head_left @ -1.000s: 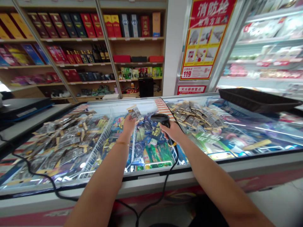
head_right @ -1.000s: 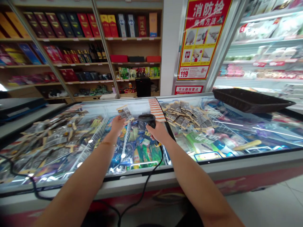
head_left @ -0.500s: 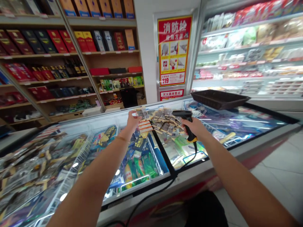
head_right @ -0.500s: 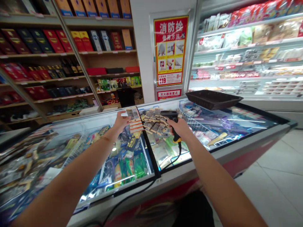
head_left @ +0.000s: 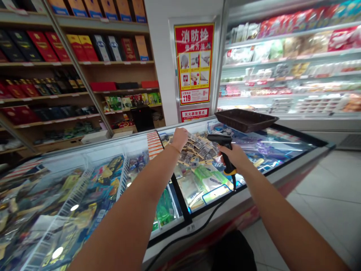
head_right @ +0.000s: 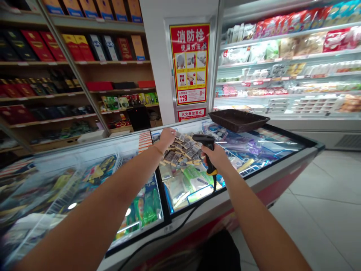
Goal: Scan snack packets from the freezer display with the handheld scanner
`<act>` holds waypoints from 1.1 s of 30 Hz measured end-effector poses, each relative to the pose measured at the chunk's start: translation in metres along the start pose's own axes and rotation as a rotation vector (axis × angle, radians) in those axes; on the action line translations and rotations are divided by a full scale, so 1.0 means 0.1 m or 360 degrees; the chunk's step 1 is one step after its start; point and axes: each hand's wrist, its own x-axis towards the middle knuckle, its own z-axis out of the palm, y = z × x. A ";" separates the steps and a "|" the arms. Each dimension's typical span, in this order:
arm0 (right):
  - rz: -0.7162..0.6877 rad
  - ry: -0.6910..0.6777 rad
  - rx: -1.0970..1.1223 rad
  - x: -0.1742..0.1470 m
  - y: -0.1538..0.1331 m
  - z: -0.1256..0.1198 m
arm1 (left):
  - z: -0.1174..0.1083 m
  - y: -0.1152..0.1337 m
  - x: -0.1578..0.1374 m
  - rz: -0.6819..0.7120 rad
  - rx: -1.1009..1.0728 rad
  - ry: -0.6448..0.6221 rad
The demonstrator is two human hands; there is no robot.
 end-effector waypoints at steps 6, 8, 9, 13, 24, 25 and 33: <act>0.0080 -0.0110 0.0033 -0.04 -0.03 0.45 | -0.48 -0.41 -0.07 -0.0064 0.0221 0.0180; 0.0066 -0.0187 0.0031 -0.09 -0.06 0.68 | -0.75 -0.68 -0.16 -0.0157 0.0278 0.0234; 0.0054 -0.0231 0.0027 -0.12 -0.07 0.80 | -0.90 -0.83 -0.22 -0.0219 0.0308 0.0263; 0.0018 -0.0396 0.0011 -0.28 -0.10 1.35 | -1.54 -1.50 -0.58 -0.0497 0.0453 0.0392; 0.0067 -0.0771 0.0028 -0.70 -0.02 2.54 | -3.47 -2.65 -1.80 -0.1096 0.1115 0.0501; 0.0072 -0.0794 0.0037 -0.72 0.00 2.60 | -3.64 -2.71 -1.90 -0.1158 0.1186 0.0431; 0.0079 -0.0863 -0.0006 -0.76 0.31 2.74 | -4.71 -3.07 -2.81 -0.1194 0.1503 -0.0291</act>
